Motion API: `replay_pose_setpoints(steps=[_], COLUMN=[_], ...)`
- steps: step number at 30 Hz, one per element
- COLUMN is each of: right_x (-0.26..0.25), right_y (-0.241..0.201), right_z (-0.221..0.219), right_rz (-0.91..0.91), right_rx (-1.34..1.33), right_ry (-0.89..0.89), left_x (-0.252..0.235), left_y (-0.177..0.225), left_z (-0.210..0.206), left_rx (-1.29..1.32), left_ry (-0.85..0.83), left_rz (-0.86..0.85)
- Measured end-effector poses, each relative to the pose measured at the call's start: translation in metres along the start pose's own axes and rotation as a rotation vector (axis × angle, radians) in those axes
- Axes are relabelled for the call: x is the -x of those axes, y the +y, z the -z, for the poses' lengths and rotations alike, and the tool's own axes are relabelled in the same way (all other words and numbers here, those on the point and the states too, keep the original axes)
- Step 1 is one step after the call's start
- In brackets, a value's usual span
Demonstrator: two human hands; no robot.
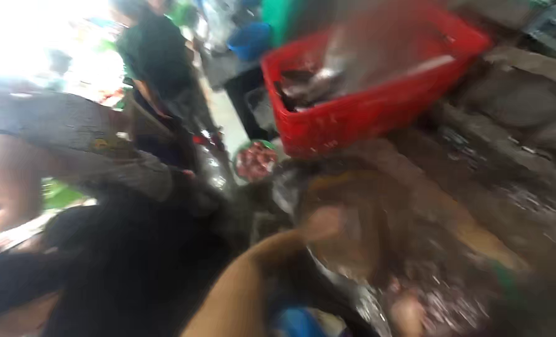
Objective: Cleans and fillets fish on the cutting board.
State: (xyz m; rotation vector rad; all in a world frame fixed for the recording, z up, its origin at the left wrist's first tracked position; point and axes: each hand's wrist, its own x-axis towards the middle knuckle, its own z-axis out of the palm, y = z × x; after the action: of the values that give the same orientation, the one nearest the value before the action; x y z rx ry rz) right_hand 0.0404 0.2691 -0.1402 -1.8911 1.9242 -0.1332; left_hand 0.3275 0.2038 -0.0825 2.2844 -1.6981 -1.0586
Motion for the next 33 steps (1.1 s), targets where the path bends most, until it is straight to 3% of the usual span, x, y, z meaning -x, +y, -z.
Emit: replay_pose_setpoints(steps=[3,5,10,12,14,16,18,20,22,25,27,29,31,33], right_x=[-0.010,-0.015,-0.002,0.003,0.003,-0.006,-0.017,-0.022,-0.009,-0.020,-0.031,-0.044,-0.044,-0.026], right_y=[-0.018,-0.035,-0.086,-0.104,-0.108,-0.113,-0.125,-0.150,-0.163,-0.163,-0.158,-0.160,-0.161,-0.143], right_z=[0.013,0.038,0.071,0.061,0.023,-0.017,-0.016,0.010,0.031,0.007,-0.023,-0.026,-0.008,0.013], right_rz=[-0.092,-0.106,0.168,0.302,0.347,0.235,0.142,0.189,0.273,0.402,0.268,0.183,0.184,0.204], right_rx=[0.029,0.008,-0.414,-0.515,-0.318,-0.015,0.092,0.048,-0.067,-0.137,0.043,0.156,0.085,-0.030], right_ry=[-0.049,-0.106,0.094,0.107,0.032,-0.219,-0.405,-0.302,-0.090,0.128,-0.136,-0.375,-0.363,-0.209], left_x=[0.013,0.022,0.035,0.034,0.032,0.032,0.034,0.029,0.039,0.038,0.040,0.044,0.046,0.055], left_y=[-0.043,-0.060,-0.073,-0.075,-0.077,-0.081,-0.080,-0.082,-0.083,-0.085,-0.085,-0.087,-0.090,-0.088], left_z=[-0.027,-0.052,-0.062,-0.062,-0.064,-0.068,-0.070,-0.062,-0.066,-0.066,-0.069,-0.070,-0.065,-0.063], left_rx=[0.480,0.590,0.876,0.902,0.919,0.936,0.923,0.850,0.812,0.892,0.951,0.972,0.982,1.057], left_ry=[0.147,0.134,0.084,0.091,0.126,0.128,0.138,0.168,0.162,0.172,0.173,0.174,0.175,0.162], left_rz=[0.144,0.205,0.322,0.328,0.333,0.344,0.362,0.358,0.375,0.377,0.396,0.406,0.399,0.295])
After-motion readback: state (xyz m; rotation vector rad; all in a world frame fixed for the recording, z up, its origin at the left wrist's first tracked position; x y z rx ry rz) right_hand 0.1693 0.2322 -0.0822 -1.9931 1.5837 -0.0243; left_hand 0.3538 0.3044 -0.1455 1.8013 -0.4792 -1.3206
